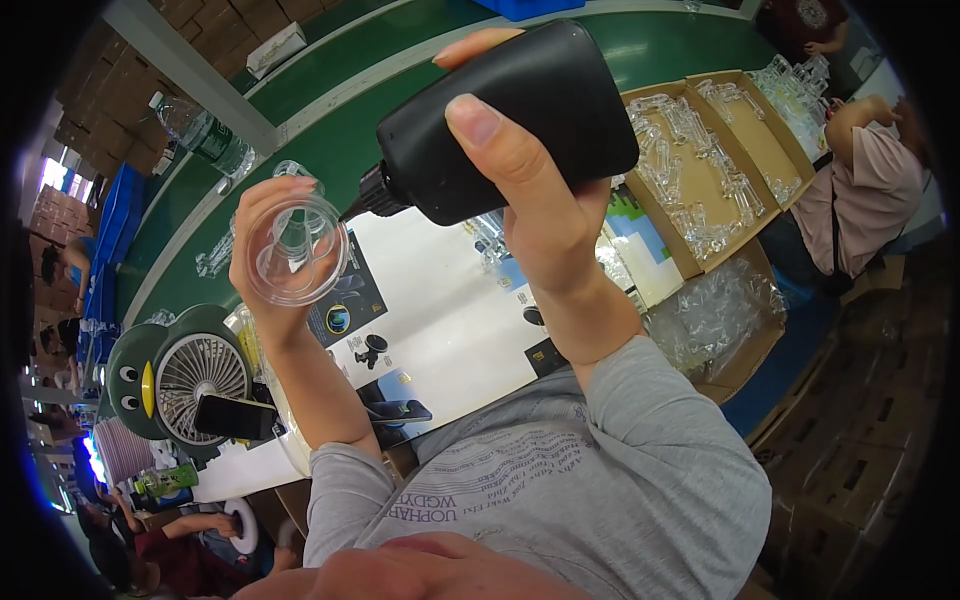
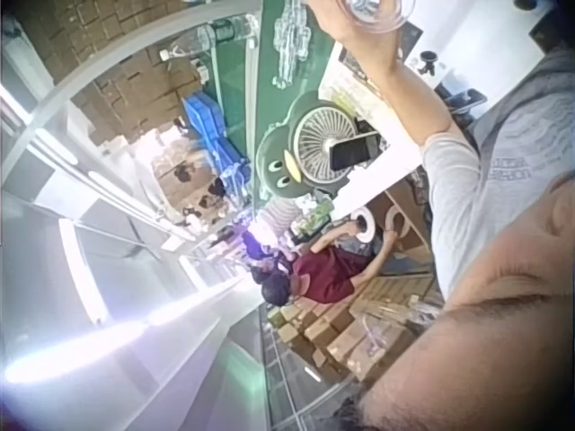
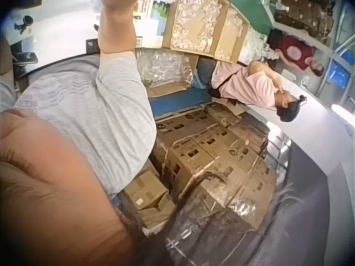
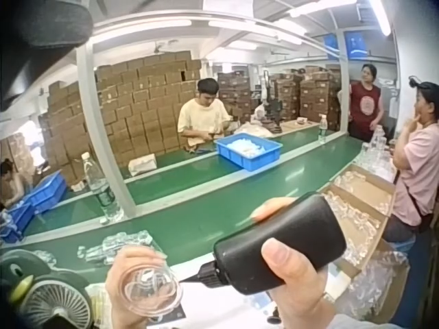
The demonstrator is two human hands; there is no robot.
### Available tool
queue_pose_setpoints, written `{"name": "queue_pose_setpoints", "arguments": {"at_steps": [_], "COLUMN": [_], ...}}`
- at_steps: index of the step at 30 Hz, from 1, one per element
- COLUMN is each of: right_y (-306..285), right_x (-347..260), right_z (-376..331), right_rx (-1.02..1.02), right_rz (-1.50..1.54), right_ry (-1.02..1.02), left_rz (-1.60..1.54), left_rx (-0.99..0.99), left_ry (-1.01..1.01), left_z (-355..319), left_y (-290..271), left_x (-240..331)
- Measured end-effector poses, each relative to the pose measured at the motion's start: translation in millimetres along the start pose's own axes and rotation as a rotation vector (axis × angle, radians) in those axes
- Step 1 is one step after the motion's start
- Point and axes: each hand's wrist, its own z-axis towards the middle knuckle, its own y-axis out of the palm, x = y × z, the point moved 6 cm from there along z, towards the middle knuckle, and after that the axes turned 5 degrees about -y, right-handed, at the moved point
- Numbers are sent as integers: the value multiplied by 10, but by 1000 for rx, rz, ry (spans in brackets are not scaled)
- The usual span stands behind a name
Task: Apply adhesive from a squeeze bottle to plastic parts and assemble them into larger products on a production line.
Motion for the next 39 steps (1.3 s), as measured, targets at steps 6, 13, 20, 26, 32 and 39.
{"name": "queue_pose_setpoints", "arguments": {"at_steps": [6,13,20,26,32,39], "right_y": [-2,15,27,7,15,41], "right_x": [-10,-19,-19,8,-22,-4], "right_z": [-2,5,15,-24,-10,-13], "right_rx": [-8,-56,-69,-19,-34,-75], "right_rz": [-7,-22,-30,-105,-135,-153], "right_ry": [-10,5,-6,24,10,47], "left_rz": [-9,-10,-43,-43,-38,-18], "left_rx": [-77,-161,-258,-345,-417,-487], "left_ry": [-8,-42,-56,-134,-95,-107], "left_z": [-1,-14,-5,-33,-58,-85], "left_y": [4,-7,-2,4,27,61], "left_x": [26,45,67,65,77,92]}}
